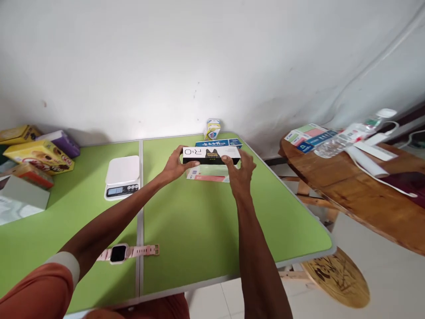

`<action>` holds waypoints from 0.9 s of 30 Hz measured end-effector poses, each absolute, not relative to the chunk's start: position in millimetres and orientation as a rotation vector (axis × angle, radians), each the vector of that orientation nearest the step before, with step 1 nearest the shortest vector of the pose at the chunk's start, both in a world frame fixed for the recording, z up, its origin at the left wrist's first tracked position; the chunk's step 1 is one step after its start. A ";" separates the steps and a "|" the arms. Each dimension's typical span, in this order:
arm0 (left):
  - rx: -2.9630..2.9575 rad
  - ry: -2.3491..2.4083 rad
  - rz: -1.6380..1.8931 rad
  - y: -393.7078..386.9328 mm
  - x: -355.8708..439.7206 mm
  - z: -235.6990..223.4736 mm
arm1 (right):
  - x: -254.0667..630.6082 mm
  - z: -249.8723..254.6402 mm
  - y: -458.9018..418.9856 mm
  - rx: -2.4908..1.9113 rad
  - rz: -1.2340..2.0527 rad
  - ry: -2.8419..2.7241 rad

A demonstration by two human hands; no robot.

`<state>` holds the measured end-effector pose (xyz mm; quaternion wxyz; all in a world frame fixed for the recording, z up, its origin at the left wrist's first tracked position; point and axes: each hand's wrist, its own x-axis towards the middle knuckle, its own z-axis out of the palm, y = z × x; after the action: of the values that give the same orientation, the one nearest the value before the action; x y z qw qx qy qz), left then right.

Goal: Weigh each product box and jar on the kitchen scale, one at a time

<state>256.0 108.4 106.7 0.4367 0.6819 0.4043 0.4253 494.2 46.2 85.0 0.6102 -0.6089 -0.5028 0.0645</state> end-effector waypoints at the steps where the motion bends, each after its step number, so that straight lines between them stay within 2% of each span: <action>1: 1.687 0.977 1.095 104.6 243.1 112.4 | 485.1 94.8 45.4 -1.400 0.123 -1.185; 3: 1.684 0.942 1.172 96.0 207.9 123.7 | 458.5 111.6 47.1 -1.362 0.196 -1.211; 6: 1.684 0.996 1.253 79.7 138.1 135.2 | 400.6 121.6 56.1 -1.221 0.519 -1.284; 13: 1.666 1.373 1.291 57.0 -2.3 114.6 | 265.4 85.8 83.1 -1.068 0.940 -1.367; 21: 1.525 1.476 1.317 71.9 -36.4 55.5 | 225.9 44.8 95.7 -1.214 0.854 -1.459; 27: 1.549 1.471 1.322 70.2 -37.5 45.5 | 222.0 30.9 94.2 -1.203 0.822 -1.444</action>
<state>-37.5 70.2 45.5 0.3096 0.5863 0.5566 0.5005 222.0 94.2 30.9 0.5183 -0.5015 -0.6020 0.3427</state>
